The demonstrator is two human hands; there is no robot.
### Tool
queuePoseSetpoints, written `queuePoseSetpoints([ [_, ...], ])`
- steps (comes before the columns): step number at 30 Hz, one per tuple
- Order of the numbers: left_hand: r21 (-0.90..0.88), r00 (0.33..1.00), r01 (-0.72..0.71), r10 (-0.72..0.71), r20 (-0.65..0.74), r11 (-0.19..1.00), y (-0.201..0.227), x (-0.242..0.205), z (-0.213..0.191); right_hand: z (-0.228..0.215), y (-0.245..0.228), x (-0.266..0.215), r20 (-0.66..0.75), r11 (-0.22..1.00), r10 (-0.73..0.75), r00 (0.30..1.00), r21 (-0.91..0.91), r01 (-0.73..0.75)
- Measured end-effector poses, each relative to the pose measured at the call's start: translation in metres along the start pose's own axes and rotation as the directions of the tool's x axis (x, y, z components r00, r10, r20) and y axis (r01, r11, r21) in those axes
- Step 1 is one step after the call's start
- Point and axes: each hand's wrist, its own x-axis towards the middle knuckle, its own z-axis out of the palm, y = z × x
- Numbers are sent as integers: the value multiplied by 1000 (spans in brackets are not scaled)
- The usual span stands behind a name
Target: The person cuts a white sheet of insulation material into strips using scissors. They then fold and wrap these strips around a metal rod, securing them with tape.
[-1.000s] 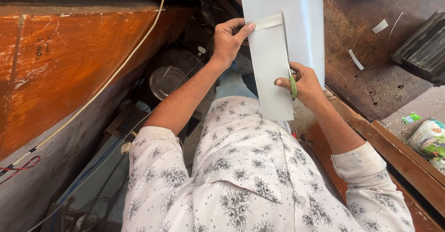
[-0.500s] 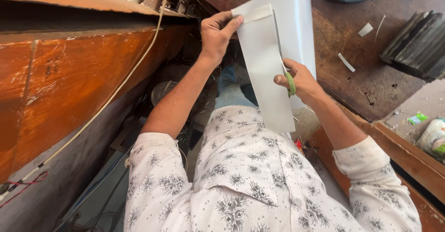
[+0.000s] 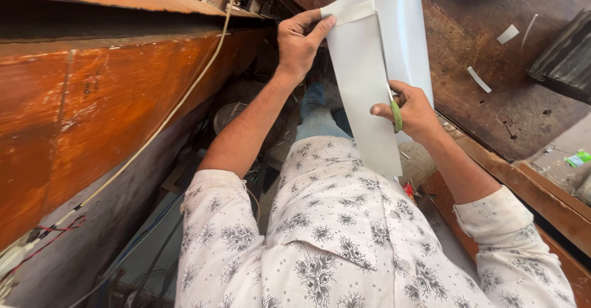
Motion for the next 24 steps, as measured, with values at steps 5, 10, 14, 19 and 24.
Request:
queuePoseSetpoints([
  [5,43,997,75,-76,11,996,12,-9,4,-9,-8,15,61,995,-19,998,96,13],
  [10,-97,996,89,-87,29,991,17,-10,5,-11,-13,21,75,988,-54,996,146,43],
  [14,-105,997,78,-75,28,991,14,-10,4,-4,-12,15,55,988,-51,997,150,43],
  [19,-71,998,58,-57,14,996,12,-10,1,-3,-15,15,24,995,-47,999,94,45],
  [24,-44,998,31,-29,51,999,11,-8,2,-5,-13,10,-13,999,-31,999,10,31],
])
